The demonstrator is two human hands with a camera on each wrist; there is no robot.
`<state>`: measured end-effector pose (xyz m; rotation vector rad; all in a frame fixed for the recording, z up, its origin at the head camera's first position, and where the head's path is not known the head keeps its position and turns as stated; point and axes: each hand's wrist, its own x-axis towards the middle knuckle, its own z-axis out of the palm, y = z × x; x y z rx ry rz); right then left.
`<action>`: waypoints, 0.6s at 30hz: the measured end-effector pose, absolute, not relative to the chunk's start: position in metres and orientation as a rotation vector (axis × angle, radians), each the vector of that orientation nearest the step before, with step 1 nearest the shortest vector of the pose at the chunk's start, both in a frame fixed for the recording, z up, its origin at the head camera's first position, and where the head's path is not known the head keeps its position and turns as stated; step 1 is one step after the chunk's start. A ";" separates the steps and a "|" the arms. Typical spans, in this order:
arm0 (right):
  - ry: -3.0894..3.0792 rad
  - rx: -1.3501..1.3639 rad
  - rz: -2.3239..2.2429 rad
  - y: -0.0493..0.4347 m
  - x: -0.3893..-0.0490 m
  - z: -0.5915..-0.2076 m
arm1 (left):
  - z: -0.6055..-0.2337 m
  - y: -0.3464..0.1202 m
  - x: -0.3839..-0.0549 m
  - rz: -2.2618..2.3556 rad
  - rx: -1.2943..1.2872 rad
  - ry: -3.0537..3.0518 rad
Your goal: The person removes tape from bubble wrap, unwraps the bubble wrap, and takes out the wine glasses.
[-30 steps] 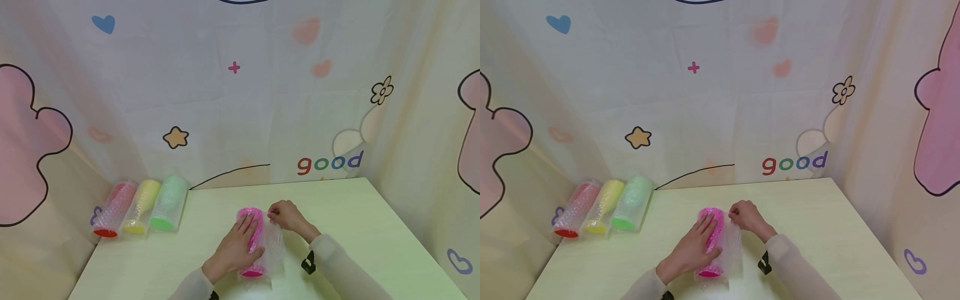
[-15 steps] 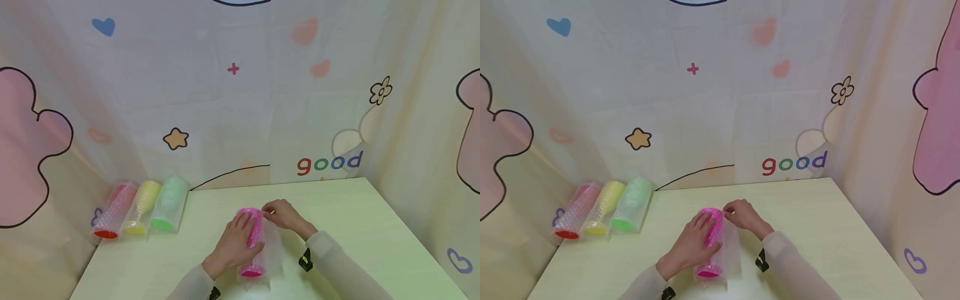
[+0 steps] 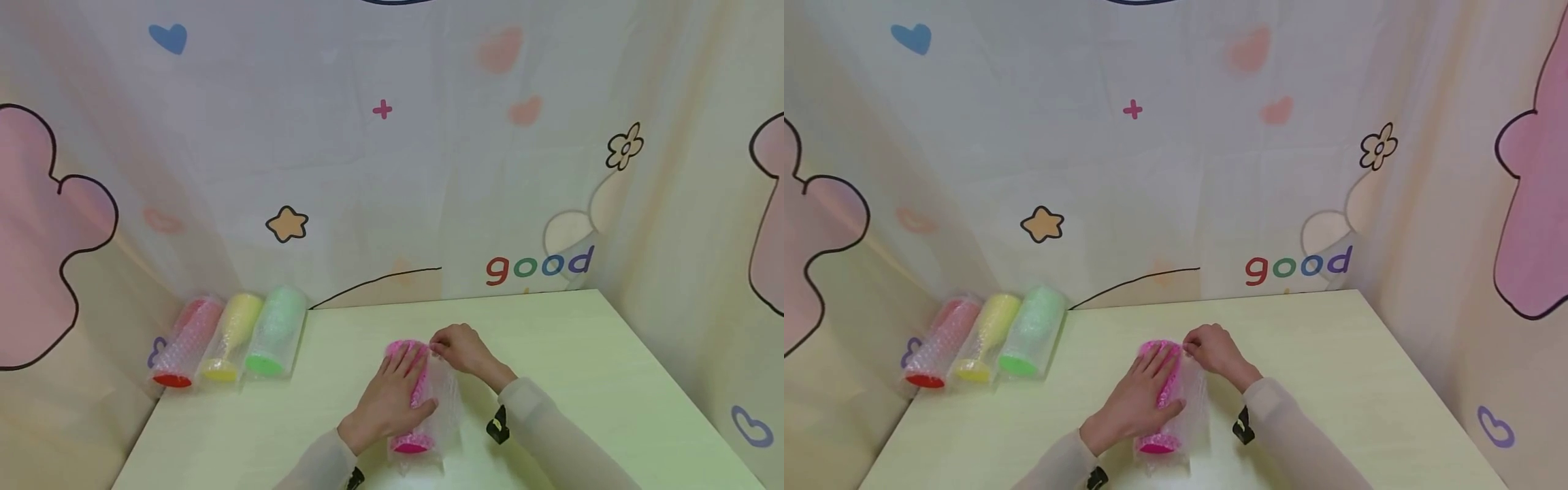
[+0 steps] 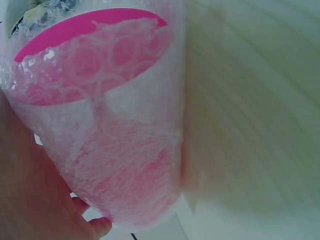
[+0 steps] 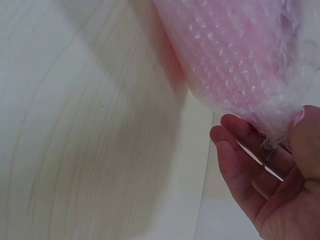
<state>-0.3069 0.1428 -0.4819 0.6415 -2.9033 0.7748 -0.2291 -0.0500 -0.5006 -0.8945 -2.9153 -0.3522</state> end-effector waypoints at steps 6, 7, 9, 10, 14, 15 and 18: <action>-2.923 0.610 0.808 0.149 -0.307 -0.484 | -0.502 -0.051 -0.226 -0.346 -0.918 -2.887; -2.928 0.605 0.812 0.150 -0.307 -0.485 | -0.503 -0.052 -0.225 -0.348 -0.920 -2.884; -2.939 0.592 0.820 0.151 -0.307 -0.486 | -0.503 -0.052 -0.224 -0.349 -0.922 -2.883; -2.944 0.583 0.824 0.152 -0.307 -0.487 | -0.504 -0.052 -0.223 -0.348 -0.923 -2.881; -2.955 0.571 0.849 0.154 -0.305 -0.489 | -0.506 -0.054 -0.222 -0.340 -0.924 -2.869; -2.960 0.564 0.862 0.155 -0.305 -0.489 | -0.507 -0.055 -0.222 -0.337 -0.926 -2.861; -2.968 0.547 0.885 0.157 -0.304 -0.490 | -0.507 -0.057 -0.221 -0.333 -0.930 -2.850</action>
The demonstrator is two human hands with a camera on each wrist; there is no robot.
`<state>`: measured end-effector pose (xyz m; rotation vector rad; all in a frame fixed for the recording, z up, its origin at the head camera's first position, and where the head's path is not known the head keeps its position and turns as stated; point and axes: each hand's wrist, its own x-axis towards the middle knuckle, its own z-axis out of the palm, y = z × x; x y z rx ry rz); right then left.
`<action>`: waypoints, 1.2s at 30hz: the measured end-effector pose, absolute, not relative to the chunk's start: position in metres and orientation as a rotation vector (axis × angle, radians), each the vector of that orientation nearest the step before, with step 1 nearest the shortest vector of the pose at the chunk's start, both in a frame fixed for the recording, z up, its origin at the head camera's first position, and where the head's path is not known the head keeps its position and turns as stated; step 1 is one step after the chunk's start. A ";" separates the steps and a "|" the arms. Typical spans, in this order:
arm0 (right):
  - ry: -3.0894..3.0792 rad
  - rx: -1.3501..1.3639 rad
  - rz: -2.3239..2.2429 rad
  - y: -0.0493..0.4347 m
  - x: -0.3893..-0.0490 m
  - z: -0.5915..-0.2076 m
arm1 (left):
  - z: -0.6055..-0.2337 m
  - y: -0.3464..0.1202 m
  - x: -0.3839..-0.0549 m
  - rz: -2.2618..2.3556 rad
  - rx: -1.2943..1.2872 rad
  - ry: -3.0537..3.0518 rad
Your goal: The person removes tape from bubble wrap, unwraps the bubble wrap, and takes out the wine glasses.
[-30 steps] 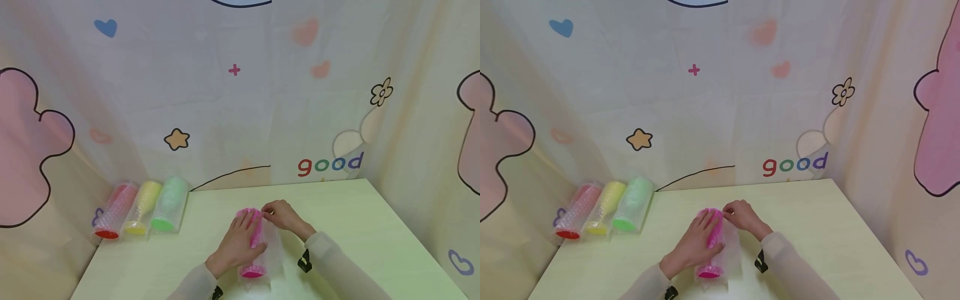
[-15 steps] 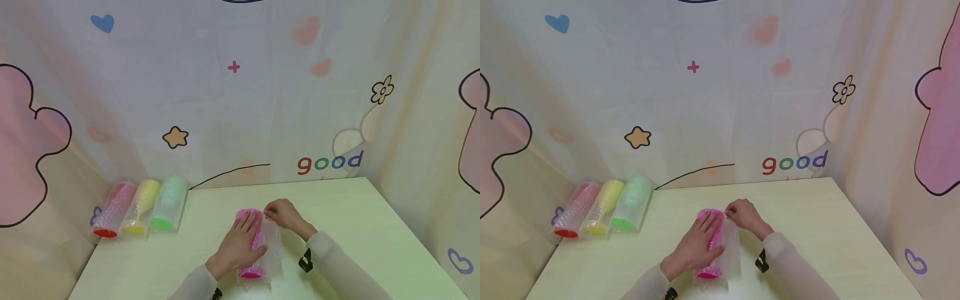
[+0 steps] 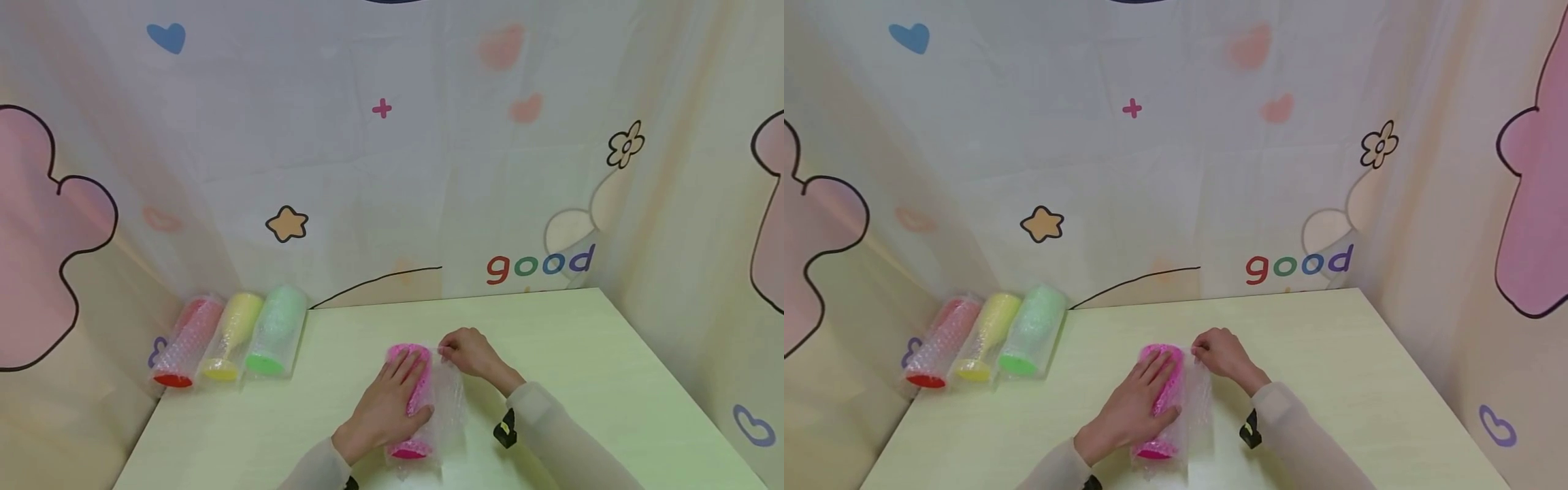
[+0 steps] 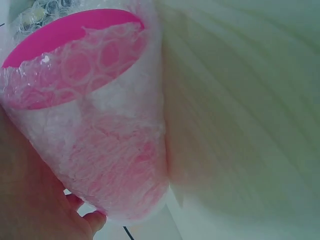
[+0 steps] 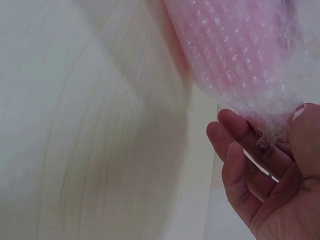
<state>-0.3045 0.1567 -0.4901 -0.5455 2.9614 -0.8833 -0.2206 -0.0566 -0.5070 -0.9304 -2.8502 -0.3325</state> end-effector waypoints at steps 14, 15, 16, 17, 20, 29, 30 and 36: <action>2.904 -0.350 -0.973 0.165 -0.303 -0.497 | -0.511 -0.065 -0.219 -0.384 -0.955 -2.833; 2.897 -0.355 -0.975 0.165 -0.303 -0.496 | -0.510 -0.066 -0.219 -0.390 -0.952 -2.838; 2.895 -0.368 -0.970 0.165 -0.303 -0.495 | -0.510 -0.066 -0.218 -0.398 -0.949 -2.843; 2.888 -0.380 -0.975 0.165 -0.303 -0.493 | -0.509 -0.067 -0.218 -0.401 -0.943 -2.848; 2.862 -0.449 -0.980 0.163 -0.305 -0.487 | -0.505 -0.069 -0.217 -0.408 -0.929 -2.860; 2.813 -0.601 -0.917 0.154 -0.317 -0.477 | -0.490 -0.058 -0.225 -0.314 -0.895 -2.846; 2.812 -0.613 -0.915 0.153 -0.318 -0.477 | -0.489 -0.056 -0.227 -0.297 -0.907 -2.839; 2.808 -0.664 -0.952 0.149 -0.320 -0.483 | -0.490 -0.055 -0.232 -0.215 -0.977 -2.877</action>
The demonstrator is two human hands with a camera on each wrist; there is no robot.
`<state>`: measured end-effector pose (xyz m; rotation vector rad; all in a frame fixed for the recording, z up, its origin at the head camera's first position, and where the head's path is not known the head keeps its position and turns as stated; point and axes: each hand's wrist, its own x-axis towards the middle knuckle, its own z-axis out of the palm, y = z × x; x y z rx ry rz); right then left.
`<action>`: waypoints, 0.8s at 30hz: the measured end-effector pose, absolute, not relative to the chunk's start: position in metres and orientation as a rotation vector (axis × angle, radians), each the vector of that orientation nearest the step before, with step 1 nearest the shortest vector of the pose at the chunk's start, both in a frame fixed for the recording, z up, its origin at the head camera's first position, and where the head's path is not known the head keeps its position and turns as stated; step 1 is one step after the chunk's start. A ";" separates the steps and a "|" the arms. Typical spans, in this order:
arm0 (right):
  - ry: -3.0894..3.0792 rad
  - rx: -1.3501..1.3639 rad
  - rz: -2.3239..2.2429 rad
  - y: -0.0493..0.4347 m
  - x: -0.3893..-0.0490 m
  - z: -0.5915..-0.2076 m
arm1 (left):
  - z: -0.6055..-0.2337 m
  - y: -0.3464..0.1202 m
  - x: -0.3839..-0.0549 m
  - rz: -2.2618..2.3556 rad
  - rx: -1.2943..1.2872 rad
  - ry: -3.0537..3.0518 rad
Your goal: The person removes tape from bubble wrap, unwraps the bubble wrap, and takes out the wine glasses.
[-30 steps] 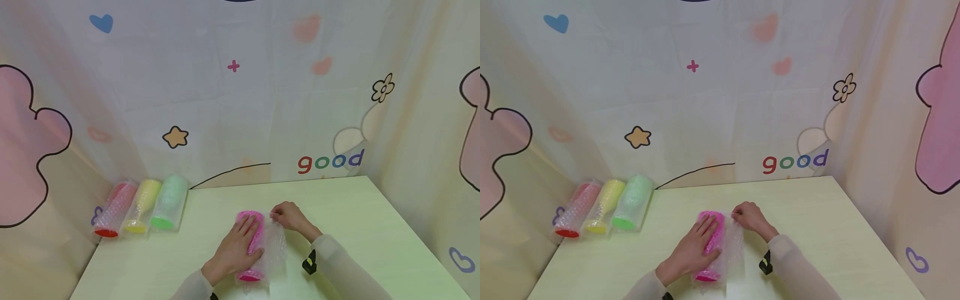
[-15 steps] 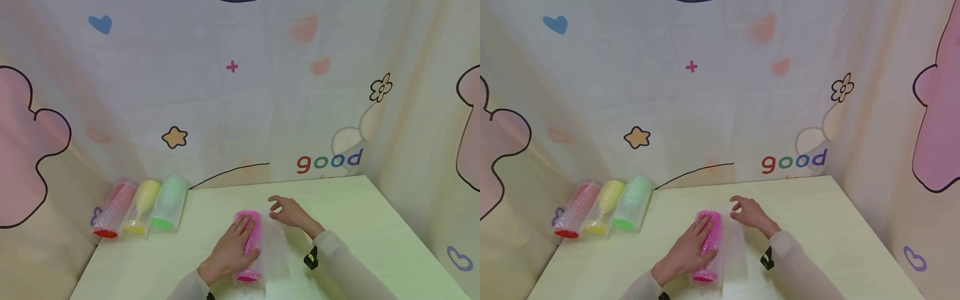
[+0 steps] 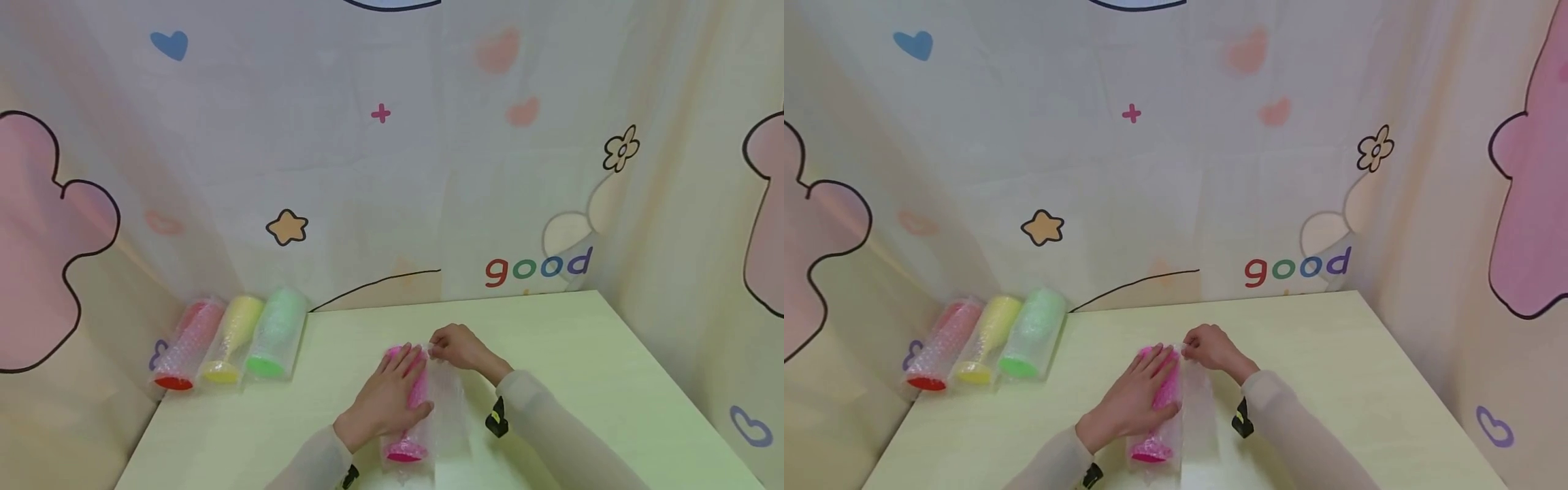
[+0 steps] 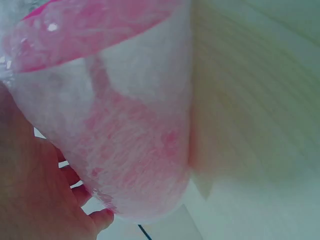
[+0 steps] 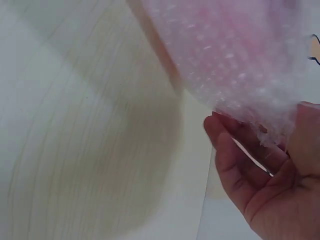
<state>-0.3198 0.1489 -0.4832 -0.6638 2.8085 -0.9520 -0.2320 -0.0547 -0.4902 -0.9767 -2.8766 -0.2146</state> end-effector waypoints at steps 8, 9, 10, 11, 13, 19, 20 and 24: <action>2.806 -0.547 -1.064 0.155 -0.316 -0.486 | -0.495 -0.056 -0.230 -0.195 -0.974 -2.863; 2.804 -0.547 -1.072 0.157 -0.316 -0.487 | -0.496 -0.056 -0.230 -0.197 -0.972 -2.865; 2.798 -0.548 -1.080 0.158 -0.315 -0.487 | -0.496 -0.057 -0.229 -0.202 -0.972 -2.865; 2.797 -0.553 -1.082 0.160 -0.315 -0.488 | -0.497 -0.057 -0.229 -0.203 -0.972 -2.866; 2.790 -0.556 -1.088 0.163 -0.315 -0.489 | -0.499 -0.058 -0.228 -0.202 -0.973 -2.862; 2.771 -0.537 -1.104 0.169 -0.314 -0.494 | -0.503 -0.061 -0.226 -0.223 -0.974 -2.839; 2.768 -0.529 -1.109 0.169 -0.314 -0.494 | -0.504 -0.063 -0.226 -0.228 -0.971 -2.837; 2.755 -0.458 -1.125 0.170 -0.314 -0.497 | -0.509 -0.071 -0.224 -0.278 -0.945 -2.851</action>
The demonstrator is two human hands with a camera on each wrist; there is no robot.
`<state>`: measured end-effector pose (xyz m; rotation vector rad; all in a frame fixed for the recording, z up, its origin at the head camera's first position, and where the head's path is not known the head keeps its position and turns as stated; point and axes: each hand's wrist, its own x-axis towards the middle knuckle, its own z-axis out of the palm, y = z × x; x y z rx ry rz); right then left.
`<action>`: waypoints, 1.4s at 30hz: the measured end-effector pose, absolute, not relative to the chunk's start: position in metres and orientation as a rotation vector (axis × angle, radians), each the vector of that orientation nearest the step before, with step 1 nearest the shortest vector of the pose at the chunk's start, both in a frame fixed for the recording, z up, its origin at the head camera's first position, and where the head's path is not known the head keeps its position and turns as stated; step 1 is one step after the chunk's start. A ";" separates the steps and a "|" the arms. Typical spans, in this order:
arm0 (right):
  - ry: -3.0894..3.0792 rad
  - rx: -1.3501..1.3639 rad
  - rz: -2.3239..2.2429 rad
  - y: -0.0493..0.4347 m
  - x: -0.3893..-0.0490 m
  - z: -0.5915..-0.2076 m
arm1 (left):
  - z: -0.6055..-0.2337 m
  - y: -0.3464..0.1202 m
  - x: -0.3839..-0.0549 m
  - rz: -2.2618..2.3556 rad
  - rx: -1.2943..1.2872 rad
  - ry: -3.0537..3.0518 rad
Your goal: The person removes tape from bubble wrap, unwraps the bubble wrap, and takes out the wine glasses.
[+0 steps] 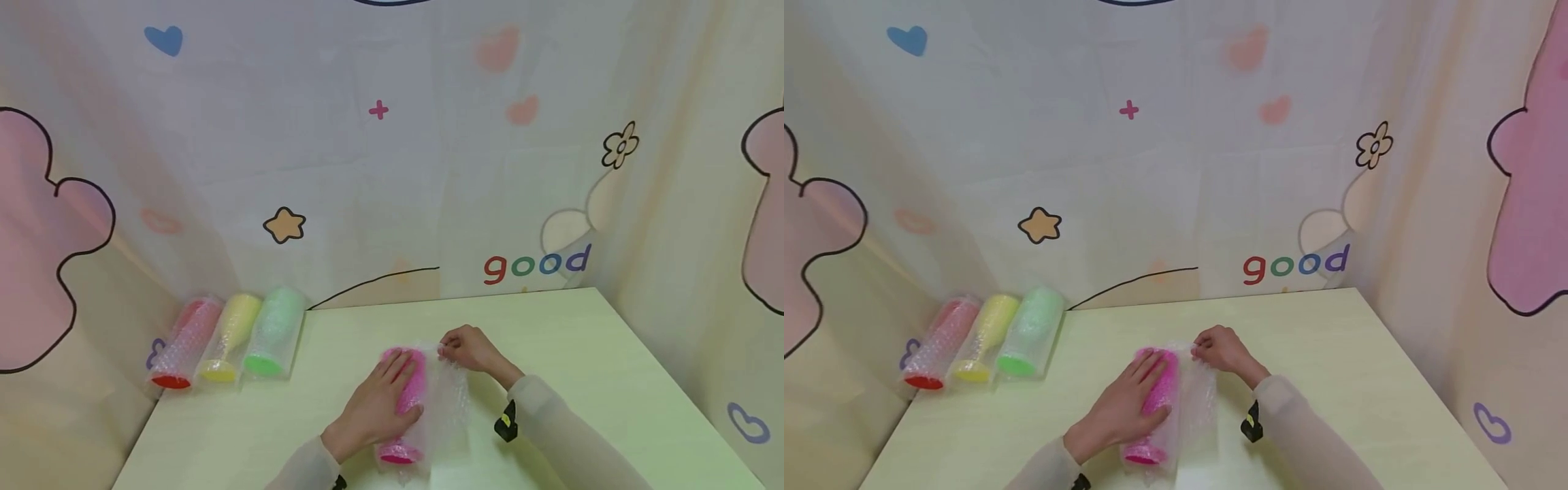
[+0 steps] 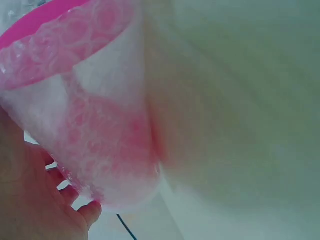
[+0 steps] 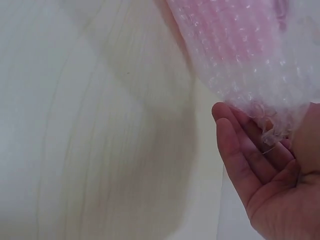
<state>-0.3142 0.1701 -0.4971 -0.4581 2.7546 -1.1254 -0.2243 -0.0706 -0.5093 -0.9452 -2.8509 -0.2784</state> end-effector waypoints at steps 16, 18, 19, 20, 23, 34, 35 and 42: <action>2.796 -0.459 -0.975 0.175 -0.312 -0.480 | -0.506 -0.078 -0.216 -0.321 -0.902 -2.894; 2.832 -0.538 -0.949 0.175 -0.312 -0.472 | -0.503 -0.077 -0.217 -0.313 -0.897 -2.891; 2.857 -0.591 -0.930 0.174 -0.312 -0.468 | -0.501 -0.076 -0.218 -0.314 -0.898 -2.890; 2.880 -0.641 -0.906 0.172 -0.313 -0.465 | -0.499 -0.075 -0.219 -0.317 -0.902 -2.885; 2.931 -0.804 -0.789 0.167 -0.314 -0.458 | -0.496 -0.070 -0.223 -0.296 -0.937 -2.859; 2.825 -0.955 -0.561 0.145 -0.319 -0.457 | -0.497 -0.056 -0.224 -0.148 -1.001 -2.861; 2.819 -0.948 -0.568 0.145 -0.319 -0.459 | -0.497 -0.056 -0.224 -0.144 -0.998 -2.864; 2.828 -0.946 -0.627 0.146 -0.318 -0.464 | -0.501 -0.057 -0.224 -0.115 -0.994 -2.861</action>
